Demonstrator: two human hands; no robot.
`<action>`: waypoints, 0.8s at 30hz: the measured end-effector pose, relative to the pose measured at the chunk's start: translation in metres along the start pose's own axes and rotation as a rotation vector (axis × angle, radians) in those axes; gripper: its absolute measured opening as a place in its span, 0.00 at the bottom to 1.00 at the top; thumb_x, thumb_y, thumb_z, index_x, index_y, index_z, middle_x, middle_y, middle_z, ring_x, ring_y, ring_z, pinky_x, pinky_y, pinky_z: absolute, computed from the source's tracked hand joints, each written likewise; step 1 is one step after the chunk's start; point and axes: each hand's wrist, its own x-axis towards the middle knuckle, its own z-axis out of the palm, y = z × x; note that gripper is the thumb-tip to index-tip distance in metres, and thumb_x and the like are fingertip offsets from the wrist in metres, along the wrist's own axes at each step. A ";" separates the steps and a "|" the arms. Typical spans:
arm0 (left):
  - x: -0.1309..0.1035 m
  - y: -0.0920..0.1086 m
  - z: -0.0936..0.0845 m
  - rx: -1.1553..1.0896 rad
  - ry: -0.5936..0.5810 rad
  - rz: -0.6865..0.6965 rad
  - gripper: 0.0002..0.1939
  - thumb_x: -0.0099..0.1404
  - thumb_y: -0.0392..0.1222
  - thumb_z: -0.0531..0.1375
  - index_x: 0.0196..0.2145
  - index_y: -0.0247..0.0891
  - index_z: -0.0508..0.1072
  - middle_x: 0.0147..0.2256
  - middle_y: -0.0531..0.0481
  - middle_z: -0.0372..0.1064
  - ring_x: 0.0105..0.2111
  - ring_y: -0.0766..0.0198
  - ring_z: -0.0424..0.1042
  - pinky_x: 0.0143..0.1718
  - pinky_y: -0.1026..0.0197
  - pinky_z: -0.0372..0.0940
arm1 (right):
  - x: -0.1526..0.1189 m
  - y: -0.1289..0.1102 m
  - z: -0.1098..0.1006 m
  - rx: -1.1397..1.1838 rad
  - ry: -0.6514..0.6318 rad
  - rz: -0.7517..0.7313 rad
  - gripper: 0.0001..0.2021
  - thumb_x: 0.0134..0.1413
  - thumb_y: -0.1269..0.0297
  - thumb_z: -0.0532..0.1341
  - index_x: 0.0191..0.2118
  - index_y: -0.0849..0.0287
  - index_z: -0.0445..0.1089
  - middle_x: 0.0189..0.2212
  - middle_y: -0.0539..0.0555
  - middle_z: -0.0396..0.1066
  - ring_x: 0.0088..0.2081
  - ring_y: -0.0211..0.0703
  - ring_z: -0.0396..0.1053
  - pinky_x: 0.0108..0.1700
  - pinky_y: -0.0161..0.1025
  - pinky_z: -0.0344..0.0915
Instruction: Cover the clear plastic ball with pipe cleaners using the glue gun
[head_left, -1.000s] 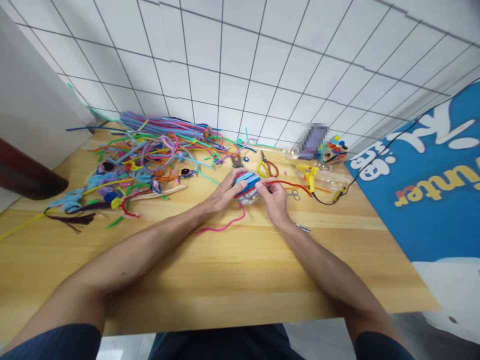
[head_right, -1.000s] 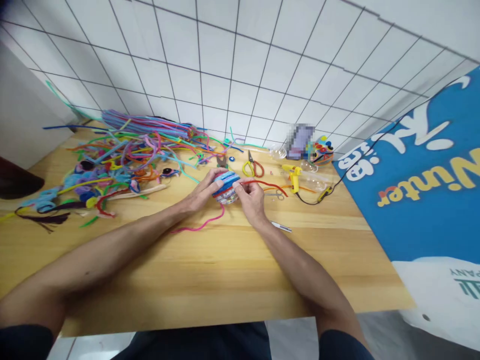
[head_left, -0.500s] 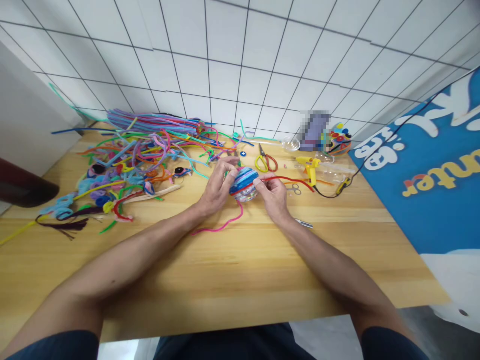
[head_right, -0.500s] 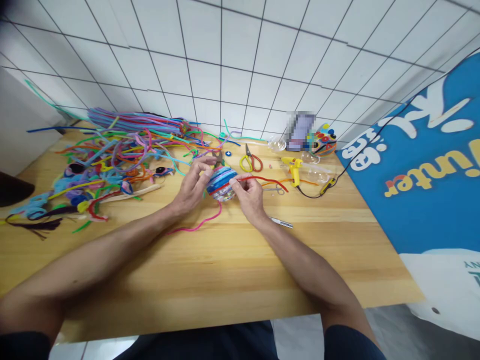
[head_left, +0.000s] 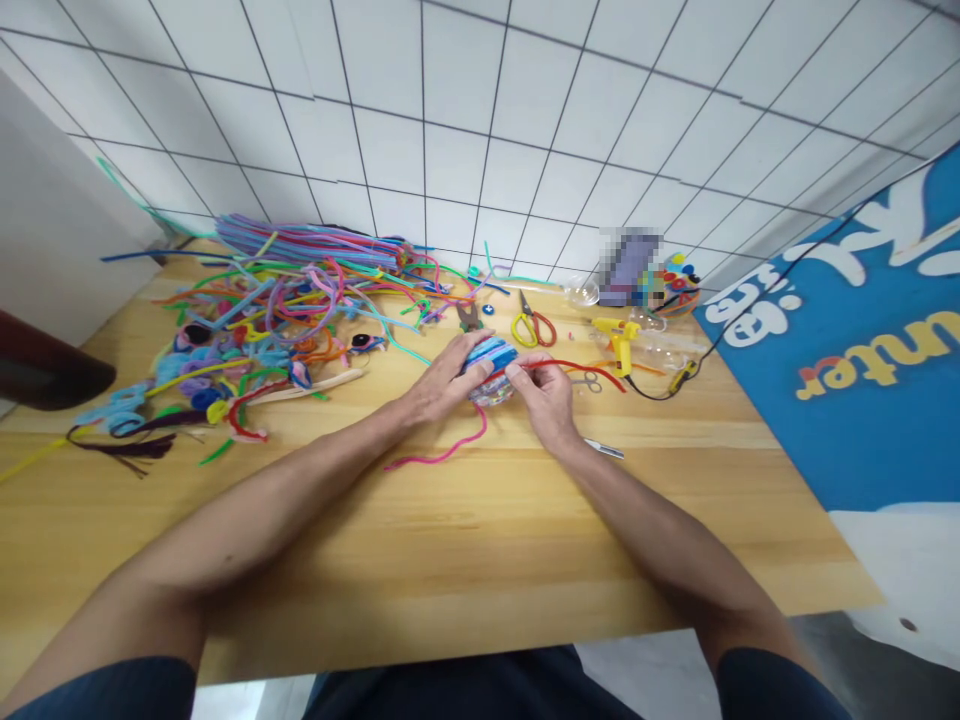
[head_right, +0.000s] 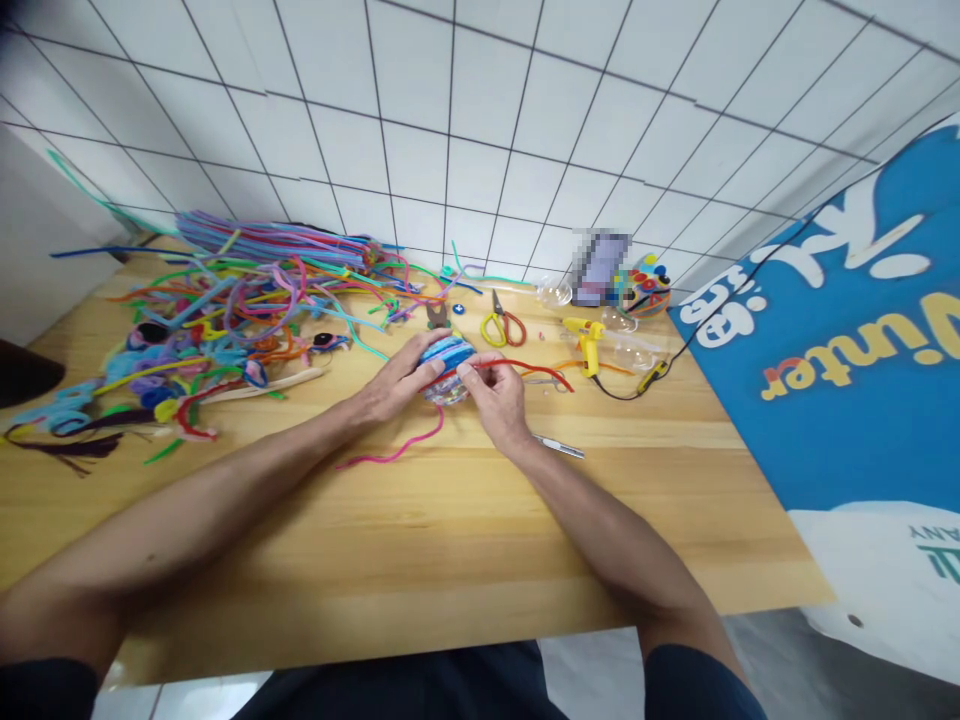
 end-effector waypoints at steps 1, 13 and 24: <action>0.000 -0.002 0.000 -0.002 -0.007 0.019 0.32 0.80 0.60 0.55 0.71 0.39 0.65 0.68 0.37 0.68 0.69 0.45 0.68 0.74 0.41 0.62 | 0.000 -0.001 0.000 -0.003 0.002 -0.002 0.18 0.53 0.45 0.73 0.36 0.53 0.74 0.26 0.46 0.71 0.28 0.39 0.65 0.33 0.38 0.66; -0.001 -0.005 0.010 -0.092 0.026 0.081 0.34 0.75 0.63 0.62 0.69 0.41 0.65 0.65 0.38 0.68 0.66 0.45 0.69 0.70 0.43 0.65 | 0.000 -0.007 -0.002 -0.050 0.035 -0.073 0.17 0.55 0.46 0.73 0.37 0.53 0.74 0.26 0.45 0.68 0.28 0.38 0.63 0.32 0.37 0.64; -0.003 -0.005 0.009 -0.139 0.029 0.037 0.33 0.76 0.63 0.61 0.69 0.43 0.65 0.65 0.39 0.68 0.66 0.46 0.69 0.71 0.42 0.64 | 0.003 -0.011 -0.005 -0.038 -0.018 -0.096 0.18 0.56 0.41 0.72 0.37 0.51 0.76 0.27 0.48 0.71 0.31 0.42 0.67 0.35 0.41 0.69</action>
